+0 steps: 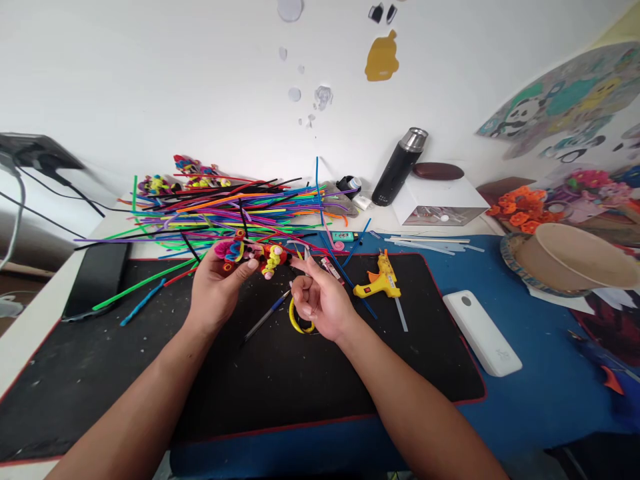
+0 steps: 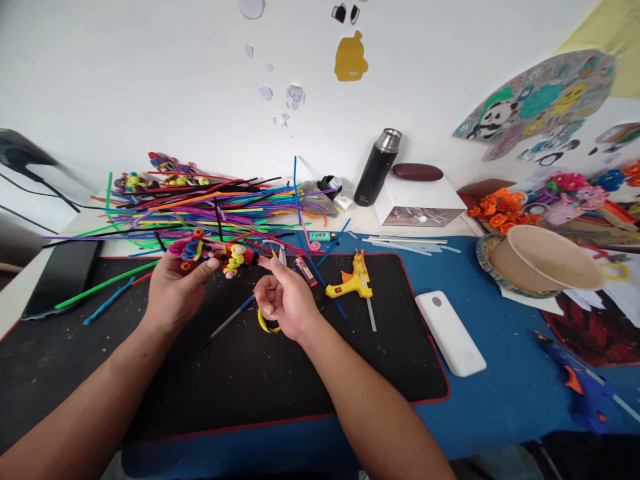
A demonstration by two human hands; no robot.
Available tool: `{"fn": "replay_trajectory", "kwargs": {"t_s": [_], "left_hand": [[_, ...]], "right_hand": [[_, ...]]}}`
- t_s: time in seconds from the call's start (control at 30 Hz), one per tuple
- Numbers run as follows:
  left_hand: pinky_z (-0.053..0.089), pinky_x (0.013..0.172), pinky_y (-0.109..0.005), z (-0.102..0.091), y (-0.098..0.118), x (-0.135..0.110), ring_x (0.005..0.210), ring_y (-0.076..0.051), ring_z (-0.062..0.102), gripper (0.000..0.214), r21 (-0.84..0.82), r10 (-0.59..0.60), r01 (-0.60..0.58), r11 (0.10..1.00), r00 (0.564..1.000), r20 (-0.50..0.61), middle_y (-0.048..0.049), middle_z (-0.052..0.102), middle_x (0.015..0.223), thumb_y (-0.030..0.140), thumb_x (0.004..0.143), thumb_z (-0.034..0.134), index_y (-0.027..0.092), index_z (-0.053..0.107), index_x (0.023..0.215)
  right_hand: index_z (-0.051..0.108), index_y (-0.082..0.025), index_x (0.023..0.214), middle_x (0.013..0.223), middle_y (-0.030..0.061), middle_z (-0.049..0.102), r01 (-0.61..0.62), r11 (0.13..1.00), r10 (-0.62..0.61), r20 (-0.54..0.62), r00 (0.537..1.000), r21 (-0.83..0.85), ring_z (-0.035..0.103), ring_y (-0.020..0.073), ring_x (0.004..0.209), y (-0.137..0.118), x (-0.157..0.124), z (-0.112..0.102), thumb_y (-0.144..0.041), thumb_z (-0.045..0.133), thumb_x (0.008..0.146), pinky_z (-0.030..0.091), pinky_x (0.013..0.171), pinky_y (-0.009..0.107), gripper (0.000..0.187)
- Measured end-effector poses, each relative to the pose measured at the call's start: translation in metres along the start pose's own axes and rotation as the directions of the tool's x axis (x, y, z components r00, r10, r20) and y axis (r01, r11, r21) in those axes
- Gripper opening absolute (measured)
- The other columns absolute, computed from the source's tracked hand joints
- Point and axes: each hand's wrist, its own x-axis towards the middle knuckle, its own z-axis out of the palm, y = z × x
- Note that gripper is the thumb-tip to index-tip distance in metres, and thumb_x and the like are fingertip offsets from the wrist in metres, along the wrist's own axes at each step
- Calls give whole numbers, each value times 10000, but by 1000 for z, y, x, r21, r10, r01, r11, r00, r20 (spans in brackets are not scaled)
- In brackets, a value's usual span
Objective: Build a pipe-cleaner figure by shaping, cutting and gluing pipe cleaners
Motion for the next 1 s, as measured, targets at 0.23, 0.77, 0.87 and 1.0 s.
{"fn": "replay_trajectory", "kwargs": {"t_s": [0.23,0.77,0.87,1.0], "left_hand": [[631,919,-408,-3,-3,0,946,-242,772,403,84,25,-27,996,1000,18,-29,811,985,328,709,993,241,750,1019],[623,890,-384,-7,-1,-4,941,-249,766,338,260,78,-91,961,995,58,-48,817,1014,360,775,947,251,752,1027],[624,892,-387,-7,-2,-4,939,-250,766,351,258,74,-85,962,996,50,-43,820,1011,359,767,951,245,751,1031],[626,908,-397,-9,-6,-2,948,-249,771,364,233,73,-81,969,996,41,-34,821,1019,344,764,953,245,747,1048]], "right_hand": [[652,-159,1224,585,-52,656,-13,1000,13,-13,1000,16,406,84,354,-1,0,1,-637,702,968,210,373,222,545],[663,-148,1174,555,-55,621,-25,999,26,-36,999,27,397,85,354,0,1,0,-617,686,987,200,388,231,505],[655,-144,1204,560,-52,625,-22,999,23,-34,999,33,401,87,356,1,1,0,-608,684,990,198,385,232,512],[658,-150,1215,580,-47,638,-18,999,19,-36,999,34,411,86,369,1,1,-1,-617,697,979,195,388,230,524]]}}
